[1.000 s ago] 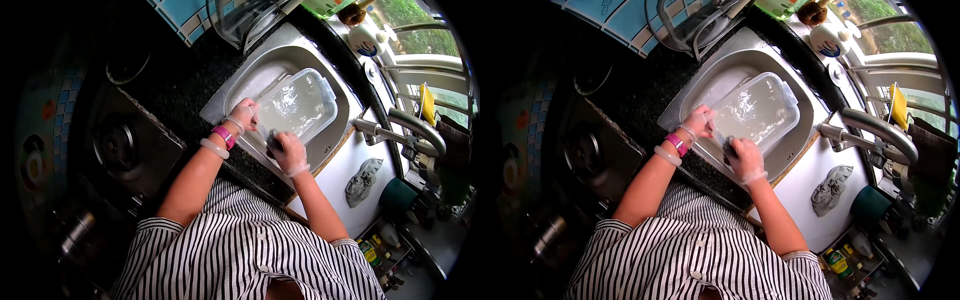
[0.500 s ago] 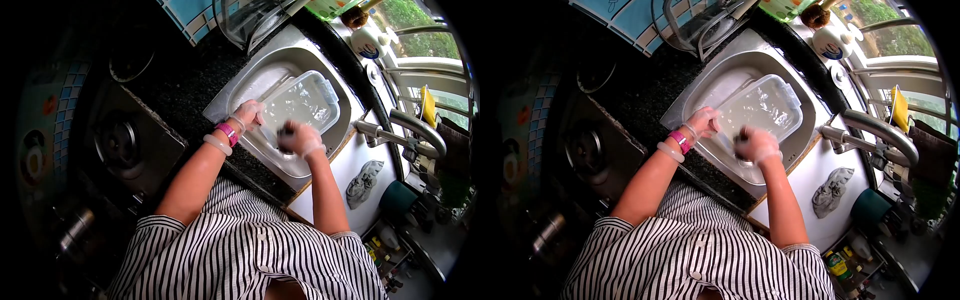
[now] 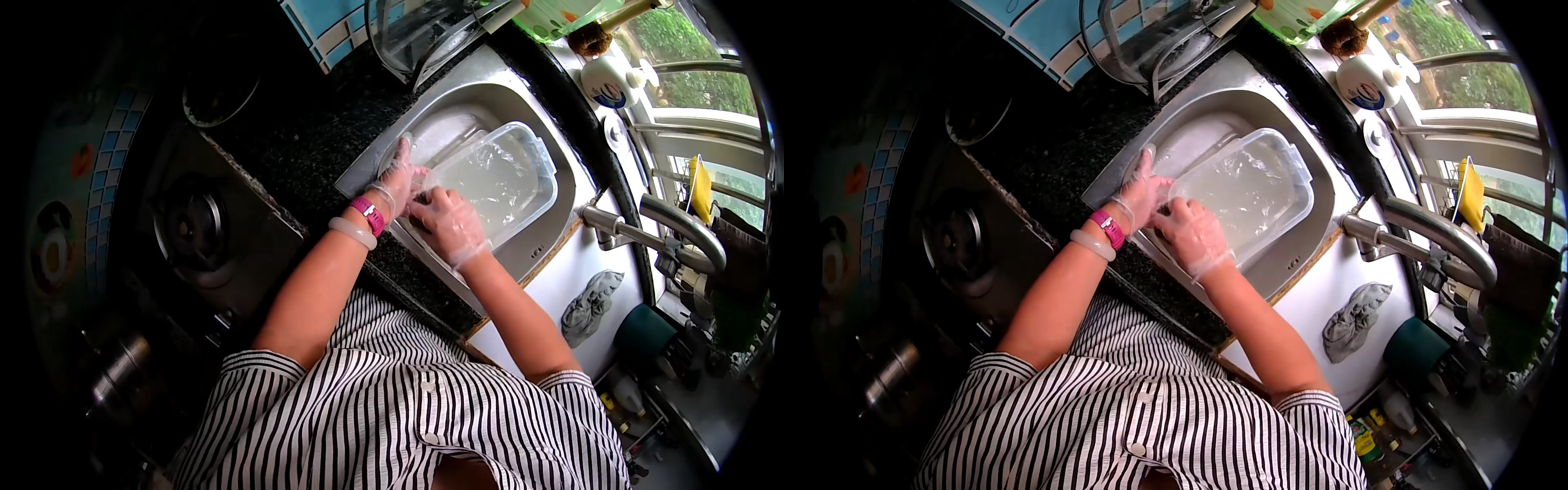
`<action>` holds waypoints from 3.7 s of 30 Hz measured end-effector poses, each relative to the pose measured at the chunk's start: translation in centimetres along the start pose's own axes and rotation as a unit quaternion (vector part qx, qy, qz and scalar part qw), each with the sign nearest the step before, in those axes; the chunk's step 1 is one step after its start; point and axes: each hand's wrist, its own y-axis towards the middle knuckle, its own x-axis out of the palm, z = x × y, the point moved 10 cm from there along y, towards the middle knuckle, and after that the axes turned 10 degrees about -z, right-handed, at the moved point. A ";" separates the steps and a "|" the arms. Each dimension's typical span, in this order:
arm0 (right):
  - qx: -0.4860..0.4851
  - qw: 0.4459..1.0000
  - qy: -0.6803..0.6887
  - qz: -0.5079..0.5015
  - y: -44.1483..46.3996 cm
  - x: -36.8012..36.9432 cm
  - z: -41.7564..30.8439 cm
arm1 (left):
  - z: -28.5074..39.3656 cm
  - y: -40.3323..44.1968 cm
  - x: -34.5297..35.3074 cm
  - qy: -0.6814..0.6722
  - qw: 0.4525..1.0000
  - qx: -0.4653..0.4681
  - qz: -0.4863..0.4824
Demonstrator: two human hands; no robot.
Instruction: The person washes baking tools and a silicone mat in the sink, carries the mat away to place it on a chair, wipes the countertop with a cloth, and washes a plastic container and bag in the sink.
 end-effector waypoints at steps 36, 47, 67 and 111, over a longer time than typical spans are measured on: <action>0.333 0.930 0.074 -0.138 -4.9 0.2 15.7 | 1.1 0.1 1.4 0.442 0.869 0.201 0.098; 0.211 0.941 -0.122 0.235 -0.2 -8.6 15.8 | 1.5 -0.7 1.1 0.482 0.849 0.149 0.158; 0.445 0.880 0.046 0.158 -15.7 -5.6 24.1 | 1.4 0.1 0.7 0.448 0.848 0.221 0.176; 0.385 0.859 0.293 -0.165 -6.3 10.7 11.7 | -0.2 -1.3 4.8 0.520 0.819 0.217 0.108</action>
